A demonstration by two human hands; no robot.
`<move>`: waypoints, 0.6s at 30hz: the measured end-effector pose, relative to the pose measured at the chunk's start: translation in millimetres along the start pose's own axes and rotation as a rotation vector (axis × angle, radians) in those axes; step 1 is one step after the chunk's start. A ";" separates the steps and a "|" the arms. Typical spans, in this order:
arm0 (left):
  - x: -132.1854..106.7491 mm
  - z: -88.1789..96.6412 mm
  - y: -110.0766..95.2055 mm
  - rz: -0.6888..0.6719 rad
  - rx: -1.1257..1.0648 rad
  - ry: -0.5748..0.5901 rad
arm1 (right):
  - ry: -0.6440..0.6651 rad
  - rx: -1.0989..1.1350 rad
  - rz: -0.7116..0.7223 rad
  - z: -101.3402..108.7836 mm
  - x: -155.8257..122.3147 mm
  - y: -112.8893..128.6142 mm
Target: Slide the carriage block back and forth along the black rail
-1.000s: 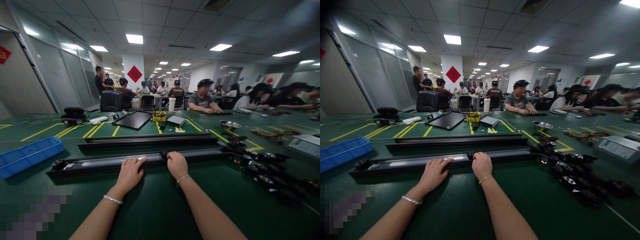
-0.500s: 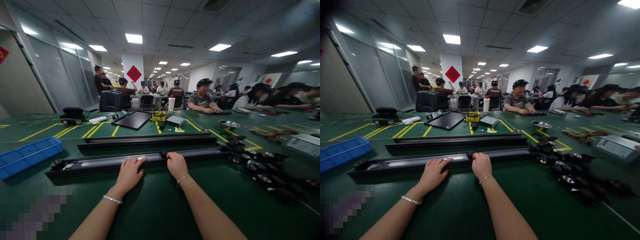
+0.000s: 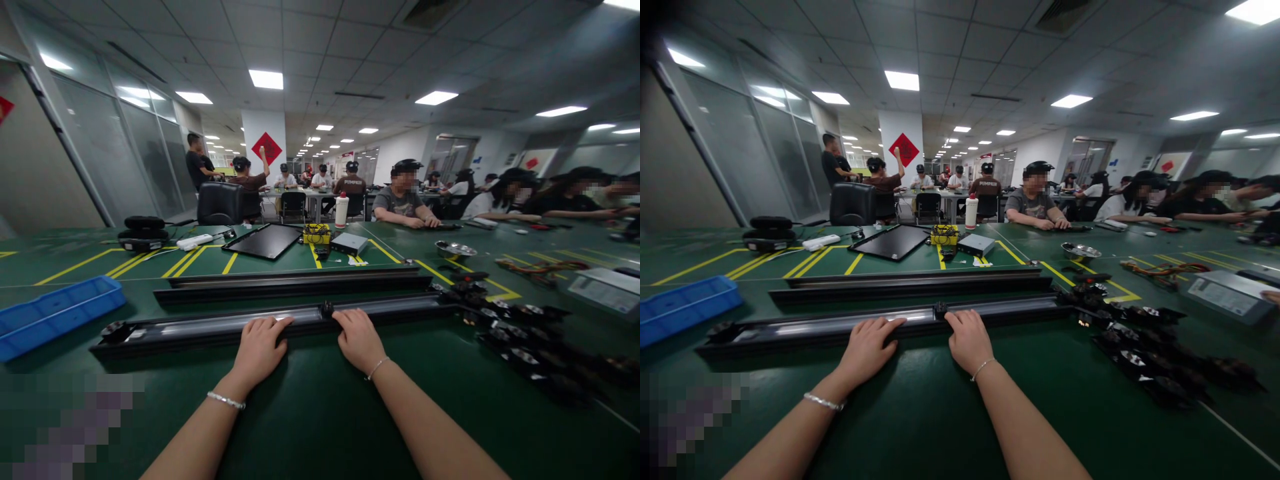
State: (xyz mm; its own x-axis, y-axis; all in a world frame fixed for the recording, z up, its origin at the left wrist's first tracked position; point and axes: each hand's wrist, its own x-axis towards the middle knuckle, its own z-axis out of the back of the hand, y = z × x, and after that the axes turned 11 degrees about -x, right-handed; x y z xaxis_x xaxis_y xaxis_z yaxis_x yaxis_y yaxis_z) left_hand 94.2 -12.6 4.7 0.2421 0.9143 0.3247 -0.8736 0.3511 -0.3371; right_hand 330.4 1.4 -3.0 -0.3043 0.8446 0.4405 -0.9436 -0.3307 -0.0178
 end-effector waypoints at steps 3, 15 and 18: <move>-0.3 -0.2 0.3 0.000 0.001 0.004 | 0.019 0.003 -0.018 0.0 2.2 -0.4; 0.3 1.5 -1.1 0.015 -0.016 0.018 | 0.052 -0.016 -0.015 4.4 8.4 -7.5; 0.4 1.8 -1.6 0.019 -0.013 0.030 | 0.055 -0.021 -0.022 5.7 8.4 -7.1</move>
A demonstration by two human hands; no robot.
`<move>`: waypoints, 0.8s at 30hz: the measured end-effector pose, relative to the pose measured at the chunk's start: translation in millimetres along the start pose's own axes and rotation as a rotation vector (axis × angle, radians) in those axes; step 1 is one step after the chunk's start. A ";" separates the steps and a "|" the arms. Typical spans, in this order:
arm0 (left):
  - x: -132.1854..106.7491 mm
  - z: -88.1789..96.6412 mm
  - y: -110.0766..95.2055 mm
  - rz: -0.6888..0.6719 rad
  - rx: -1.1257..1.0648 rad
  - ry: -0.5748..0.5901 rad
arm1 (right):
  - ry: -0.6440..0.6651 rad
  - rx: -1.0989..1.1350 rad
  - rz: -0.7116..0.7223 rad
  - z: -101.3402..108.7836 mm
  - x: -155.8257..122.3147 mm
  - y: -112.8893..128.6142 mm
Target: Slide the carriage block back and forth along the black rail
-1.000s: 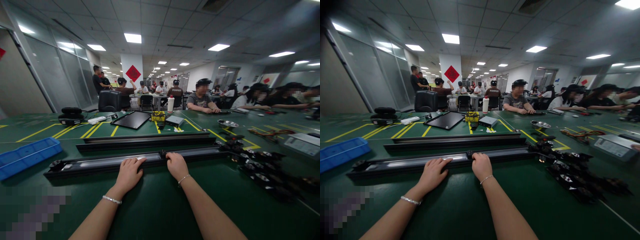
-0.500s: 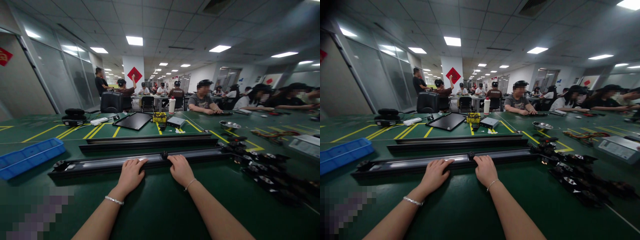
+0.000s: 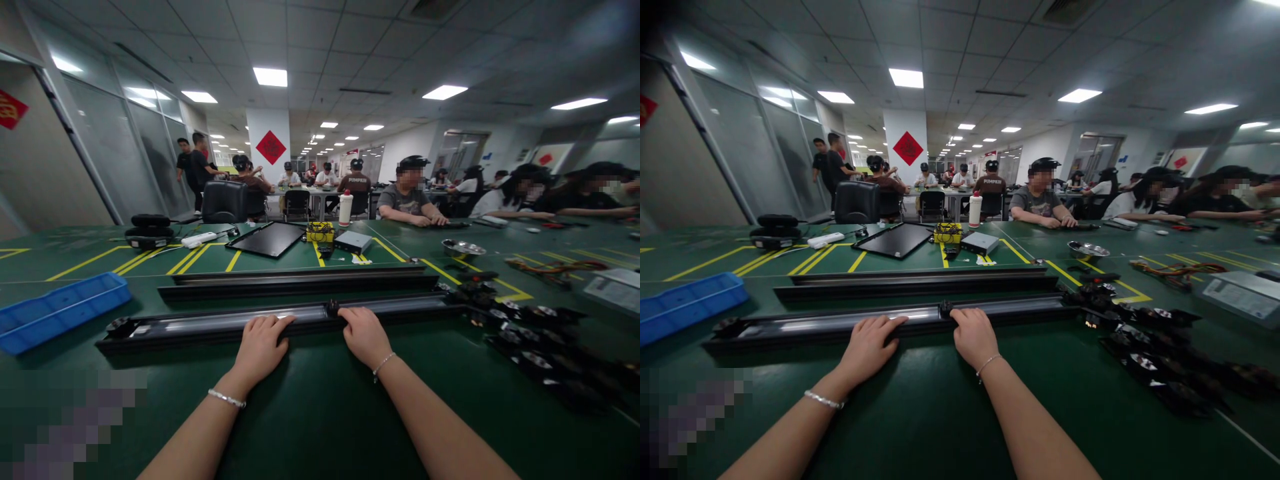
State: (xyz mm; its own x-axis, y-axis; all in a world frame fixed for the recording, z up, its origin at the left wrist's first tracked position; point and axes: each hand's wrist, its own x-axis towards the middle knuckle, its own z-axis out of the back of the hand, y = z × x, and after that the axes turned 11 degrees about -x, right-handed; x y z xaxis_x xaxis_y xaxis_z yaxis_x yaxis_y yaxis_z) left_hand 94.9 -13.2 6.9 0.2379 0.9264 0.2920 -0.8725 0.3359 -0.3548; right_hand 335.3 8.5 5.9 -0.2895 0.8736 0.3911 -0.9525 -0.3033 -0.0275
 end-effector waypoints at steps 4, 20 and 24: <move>-0.2 0.0 -0.9 0.013 0.008 0.005 | -0.006 0.002 -0.008 1.8 -0.1 0.1; 0.0 -1.1 1.0 -0.007 0.003 0.000 | -0.011 -0.009 -0.029 0.9 0.6 -3.3; 0.0 -1.8 2.4 -0.016 0.002 -0.006 | -0.004 -0.020 -0.041 -1.2 0.5 -3.5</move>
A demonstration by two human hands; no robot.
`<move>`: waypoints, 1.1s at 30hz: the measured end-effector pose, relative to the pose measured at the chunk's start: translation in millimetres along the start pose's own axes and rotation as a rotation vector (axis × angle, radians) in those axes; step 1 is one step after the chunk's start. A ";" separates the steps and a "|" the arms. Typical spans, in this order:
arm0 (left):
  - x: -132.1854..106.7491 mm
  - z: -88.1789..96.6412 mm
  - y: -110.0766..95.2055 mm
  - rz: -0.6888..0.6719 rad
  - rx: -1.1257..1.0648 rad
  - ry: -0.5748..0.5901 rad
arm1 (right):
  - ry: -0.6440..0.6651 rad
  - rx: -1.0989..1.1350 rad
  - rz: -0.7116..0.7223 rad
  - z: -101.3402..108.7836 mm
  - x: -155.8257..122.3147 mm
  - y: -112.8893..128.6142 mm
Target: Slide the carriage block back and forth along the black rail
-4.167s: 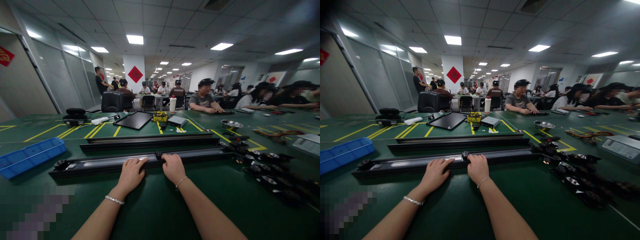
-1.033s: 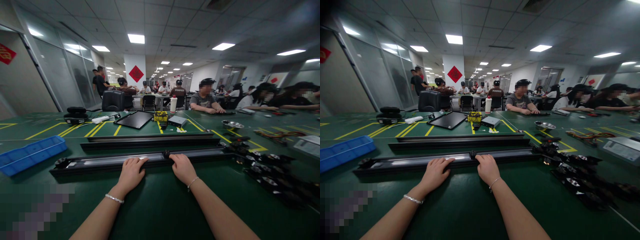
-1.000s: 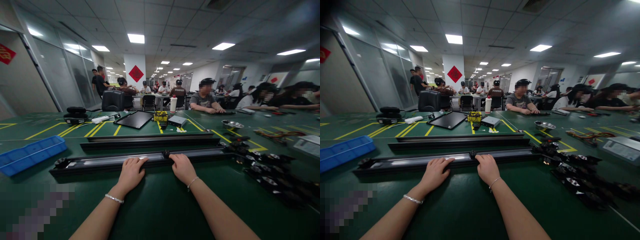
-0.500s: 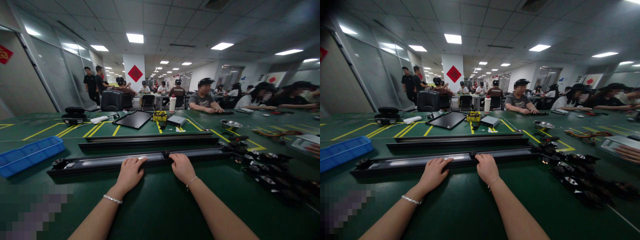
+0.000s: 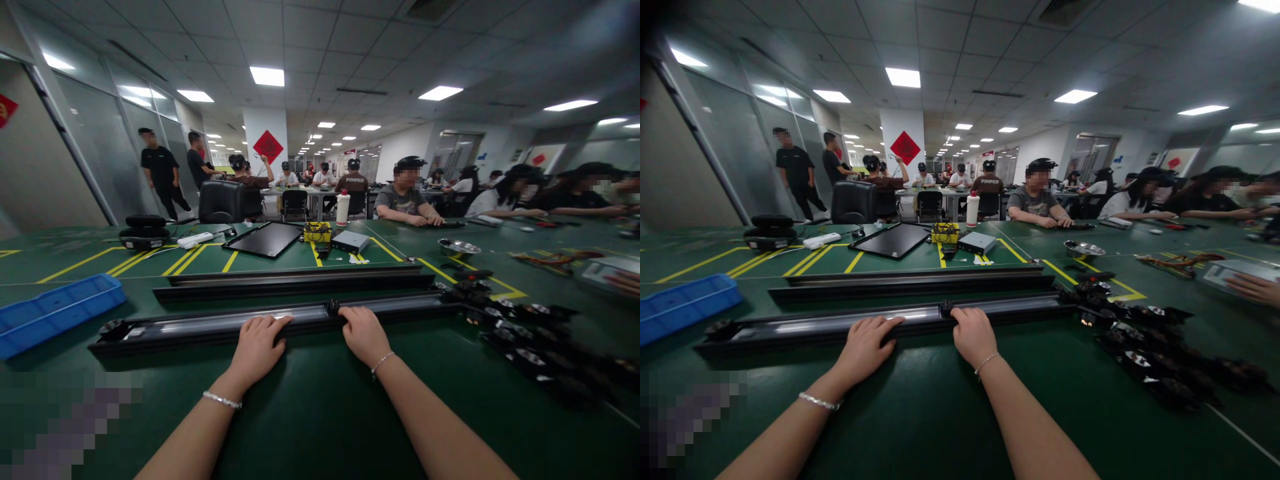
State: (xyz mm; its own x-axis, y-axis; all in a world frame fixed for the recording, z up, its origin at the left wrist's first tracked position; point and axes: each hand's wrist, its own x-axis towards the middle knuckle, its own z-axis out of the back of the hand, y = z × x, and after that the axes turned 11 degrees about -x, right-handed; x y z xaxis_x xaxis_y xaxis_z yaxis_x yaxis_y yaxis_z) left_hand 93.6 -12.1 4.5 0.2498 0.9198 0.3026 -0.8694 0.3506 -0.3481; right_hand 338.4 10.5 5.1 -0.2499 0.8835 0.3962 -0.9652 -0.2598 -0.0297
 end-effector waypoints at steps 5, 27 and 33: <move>0.0 0.4 0.6 0.013 -0.016 0.004 | 0.006 -0.003 -0.020 2.4 -0.5 1.8; 1.5 -2.1 1.8 0.034 -0.019 -0.026 | 0.018 0.020 -0.013 2.8 0.9 0.2; 2.2 -0.8 0.1 0.039 -0.019 -0.025 | 0.016 0.006 -0.008 2.9 0.3 -0.4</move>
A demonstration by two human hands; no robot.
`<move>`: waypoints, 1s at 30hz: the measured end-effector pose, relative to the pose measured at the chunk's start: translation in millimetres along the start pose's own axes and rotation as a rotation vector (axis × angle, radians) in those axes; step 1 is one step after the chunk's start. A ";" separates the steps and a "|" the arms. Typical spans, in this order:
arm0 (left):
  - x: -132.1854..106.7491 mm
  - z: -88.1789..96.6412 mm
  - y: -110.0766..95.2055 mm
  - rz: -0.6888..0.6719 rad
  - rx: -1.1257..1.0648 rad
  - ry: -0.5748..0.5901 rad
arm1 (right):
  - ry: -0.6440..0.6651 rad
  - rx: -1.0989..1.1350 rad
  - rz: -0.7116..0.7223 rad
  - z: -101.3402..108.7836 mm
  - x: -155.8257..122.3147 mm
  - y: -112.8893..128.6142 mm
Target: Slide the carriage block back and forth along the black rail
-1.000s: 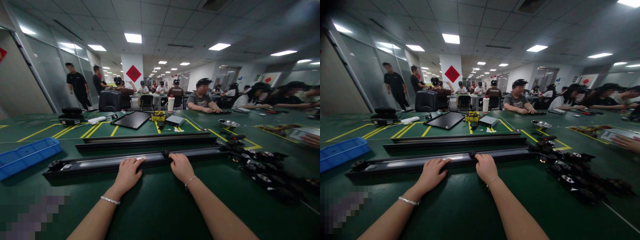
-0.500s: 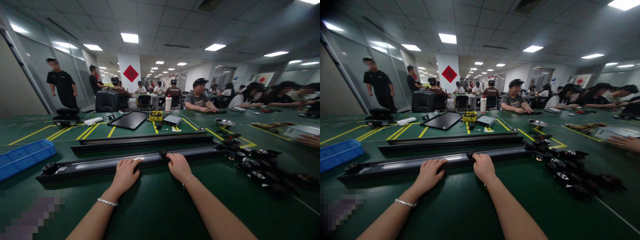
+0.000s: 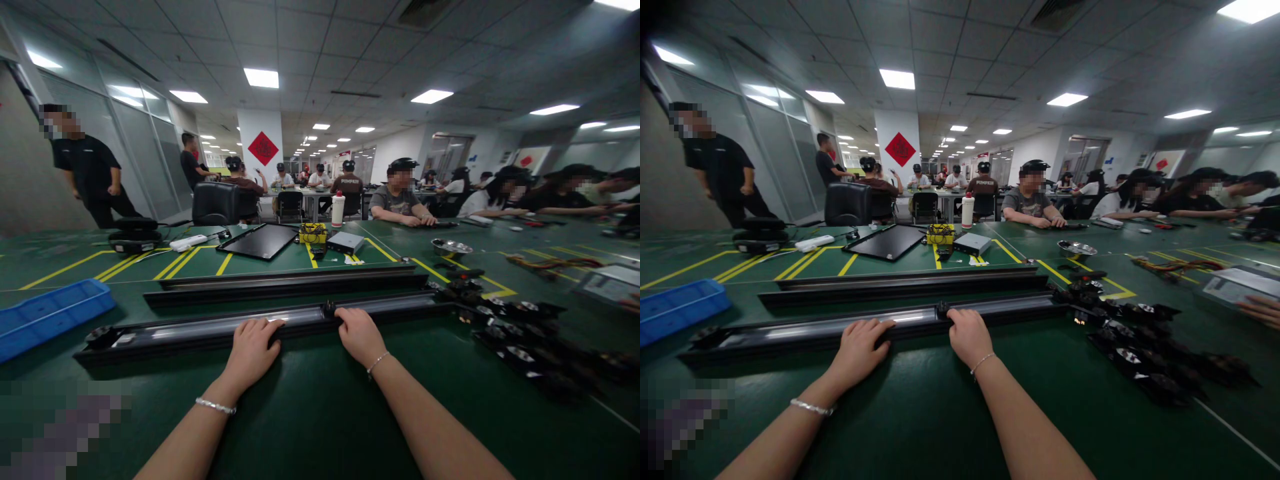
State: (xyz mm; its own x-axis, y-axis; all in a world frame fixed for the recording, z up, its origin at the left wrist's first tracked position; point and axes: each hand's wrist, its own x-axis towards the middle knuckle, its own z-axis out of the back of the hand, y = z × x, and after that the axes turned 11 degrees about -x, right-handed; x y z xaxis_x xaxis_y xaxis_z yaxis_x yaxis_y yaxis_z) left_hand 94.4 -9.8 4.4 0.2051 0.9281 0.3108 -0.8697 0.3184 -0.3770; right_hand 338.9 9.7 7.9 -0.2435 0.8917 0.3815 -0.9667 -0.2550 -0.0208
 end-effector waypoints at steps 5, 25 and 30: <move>-0.3 0.0 -0.1 0.002 -0.001 -0.001 | -0.023 0.027 -0.003 -1.4 -0.9 0.3; -0.5 -0.9 1.3 -0.015 0.019 0.001 | -0.017 0.004 0.006 -1.7 -0.5 -0.6; -0.6 -1.1 1.3 -0.011 0.010 0.005 | -0.011 -0.017 -0.017 1.0 -1.9 0.5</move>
State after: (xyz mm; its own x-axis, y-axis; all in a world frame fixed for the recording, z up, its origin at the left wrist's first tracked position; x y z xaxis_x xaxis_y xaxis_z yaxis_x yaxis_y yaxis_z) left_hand 93.7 -9.8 2.8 0.2168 0.9255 0.3105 -0.8720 0.3266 -0.3647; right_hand 339.0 7.6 8.1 -0.2266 0.8916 0.3920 -0.9718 -0.2337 -0.0303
